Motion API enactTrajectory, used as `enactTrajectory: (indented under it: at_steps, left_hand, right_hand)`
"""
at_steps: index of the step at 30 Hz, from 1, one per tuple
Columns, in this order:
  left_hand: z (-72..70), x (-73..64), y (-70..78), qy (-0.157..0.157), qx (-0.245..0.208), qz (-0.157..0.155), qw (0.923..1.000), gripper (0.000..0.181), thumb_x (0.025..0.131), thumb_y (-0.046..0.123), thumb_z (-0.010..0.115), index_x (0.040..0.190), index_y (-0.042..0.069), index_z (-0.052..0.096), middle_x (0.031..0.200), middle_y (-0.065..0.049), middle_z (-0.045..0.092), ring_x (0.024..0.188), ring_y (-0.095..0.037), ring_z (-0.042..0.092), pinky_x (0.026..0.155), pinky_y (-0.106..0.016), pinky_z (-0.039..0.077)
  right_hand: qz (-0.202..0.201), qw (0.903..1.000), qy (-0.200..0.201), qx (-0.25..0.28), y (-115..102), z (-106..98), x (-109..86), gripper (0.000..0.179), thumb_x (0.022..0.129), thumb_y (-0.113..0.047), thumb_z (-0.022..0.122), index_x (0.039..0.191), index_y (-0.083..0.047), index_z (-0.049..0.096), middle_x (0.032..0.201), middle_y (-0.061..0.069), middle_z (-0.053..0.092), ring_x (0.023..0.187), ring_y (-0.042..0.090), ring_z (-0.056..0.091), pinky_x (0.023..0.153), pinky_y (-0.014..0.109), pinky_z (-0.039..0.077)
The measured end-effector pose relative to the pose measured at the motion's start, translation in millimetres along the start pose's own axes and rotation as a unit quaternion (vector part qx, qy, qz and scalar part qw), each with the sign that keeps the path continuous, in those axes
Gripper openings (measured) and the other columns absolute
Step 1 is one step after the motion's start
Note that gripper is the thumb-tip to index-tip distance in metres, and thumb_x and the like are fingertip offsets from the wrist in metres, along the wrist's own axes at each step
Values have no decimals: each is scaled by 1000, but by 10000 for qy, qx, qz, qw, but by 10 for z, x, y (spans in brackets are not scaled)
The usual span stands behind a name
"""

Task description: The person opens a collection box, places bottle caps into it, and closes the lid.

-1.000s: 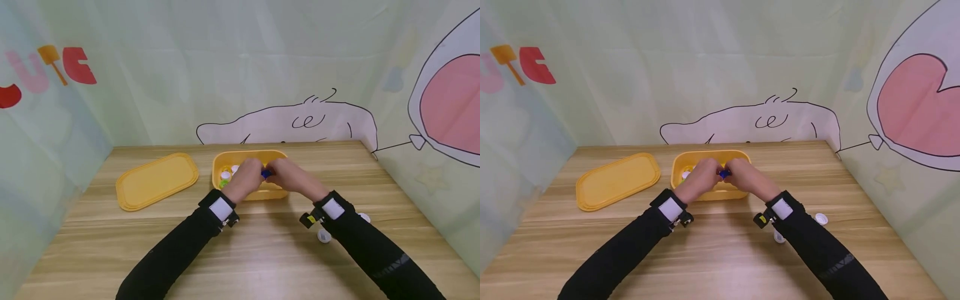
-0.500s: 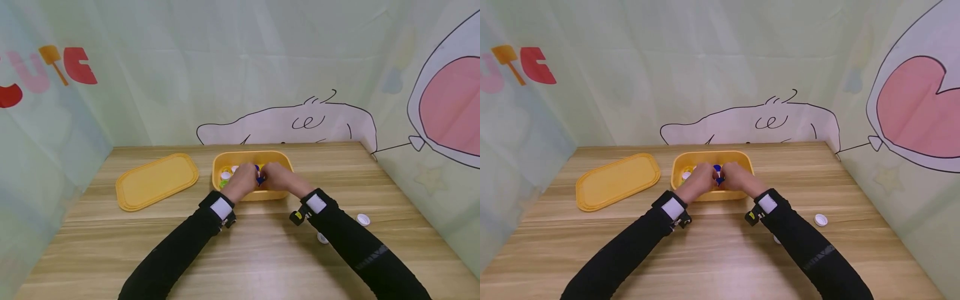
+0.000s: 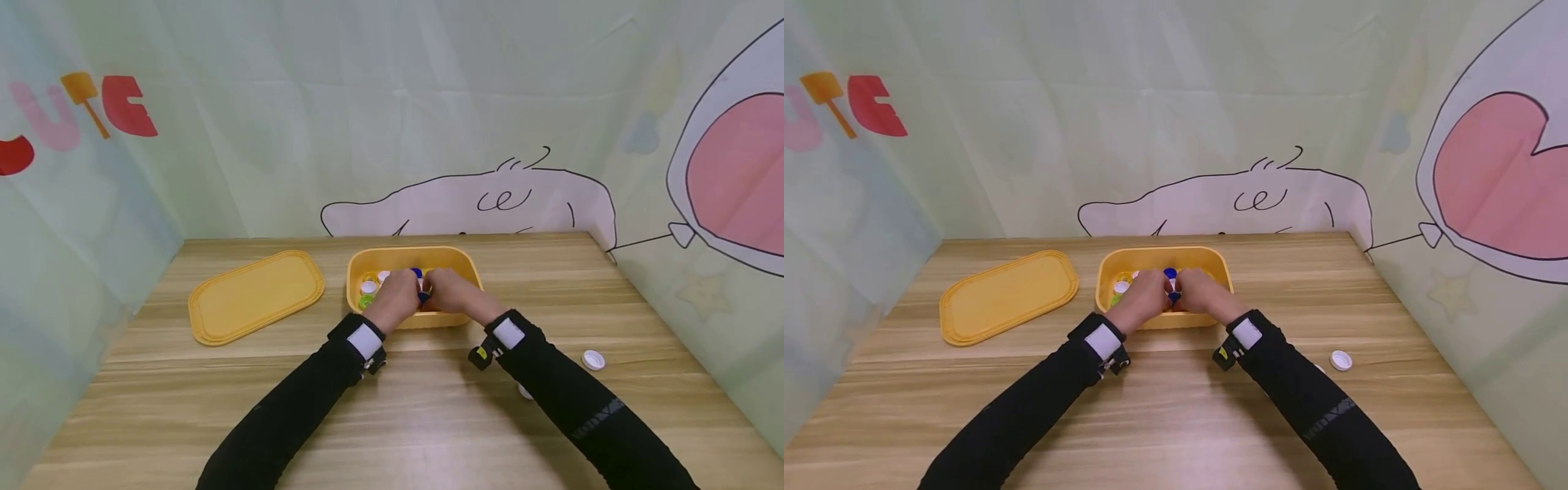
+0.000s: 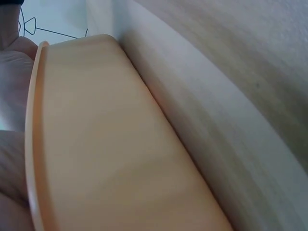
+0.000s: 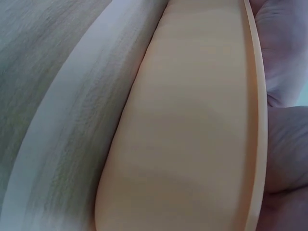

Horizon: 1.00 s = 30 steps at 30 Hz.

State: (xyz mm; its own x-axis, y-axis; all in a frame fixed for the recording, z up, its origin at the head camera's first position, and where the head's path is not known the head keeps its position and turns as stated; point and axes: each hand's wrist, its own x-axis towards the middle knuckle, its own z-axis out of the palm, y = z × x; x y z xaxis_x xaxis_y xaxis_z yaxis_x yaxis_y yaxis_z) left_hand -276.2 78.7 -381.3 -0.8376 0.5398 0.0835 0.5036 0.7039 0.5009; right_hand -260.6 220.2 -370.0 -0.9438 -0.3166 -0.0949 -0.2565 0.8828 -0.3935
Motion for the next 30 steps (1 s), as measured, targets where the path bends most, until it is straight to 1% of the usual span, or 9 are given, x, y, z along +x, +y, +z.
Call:
enactTrajectory:
  at_steps: [4,8,13,16,19,23,25,28,30]
  left_hand:
    - [3,1,10,8,87,-42,10000,19,94,2,66,75,2,68,64,-3,50,61,-18,53,50,-24,35]
    - [3,-5,17,0,137,-49,9999,18,93,-1,64,76,1,69,66,-5,53,62,-19,53,49,-24,35]
    - [7,-10,17,-3,129,-76,9999,16,94,-3,61,85,0,73,75,-8,63,66,-19,57,52,-25,39]
    - [10,-19,21,89,243,-139,9996,13,96,2,62,92,2,75,85,-8,68,72,-20,61,56,-27,45]
    - [6,-29,33,266,453,-140,9985,12,97,10,65,90,9,75,87,-5,70,75,-21,65,57,-32,49]
    - [-24,-52,98,516,584,93,9969,14,97,17,66,88,15,77,81,1,68,72,-18,64,54,-33,49]
    - [-41,-77,159,665,597,341,9954,14,97,16,65,92,15,79,83,2,70,75,-17,65,56,-31,51]
    - [-63,-147,296,858,630,838,9908,18,95,10,64,96,13,81,89,2,73,85,-18,65,70,-30,52]
    - [-64,-213,404,975,647,1219,9856,20,93,6,63,99,12,81,96,1,74,93,-20,63,83,-30,49]
  right_hand:
    - [197,9998,46,36,-2,0,-8,17,82,-7,82,79,-1,66,70,4,54,65,20,52,58,26,38]
    - [230,9997,97,15,6,-4,-23,15,83,-6,79,78,0,67,69,3,54,63,19,51,57,26,38]
    - [346,9992,150,94,23,-18,-80,9,89,-7,72,88,2,71,74,5,61,66,19,55,58,27,42]
    - [255,9987,427,48,36,-36,-152,11,92,-9,70,95,2,72,83,6,67,71,20,60,64,30,49]
    - [-41,9948,1018,-57,53,-51,-243,9,92,-8,71,95,0,74,88,8,70,75,21,62,69,36,53]
    - [-492,9814,1851,-95,58,-96,-401,4,89,-4,74,91,0,74,90,10,68,75,23,63,68,39,54]
    - [-628,9755,2107,-14,49,-133,-509,4,88,-2,75,90,1,73,89,11,65,75,23,62,67,38,54]
    - [-784,9691,2339,79,51,-180,-713,5,87,-1,76,89,0,72,89,10,63,76,24,61,67,38,54]
    - [-807,9676,2390,144,55,-206,-883,6,87,0,76,91,-1,71,90,10,63,76,23,60,67,37,54]
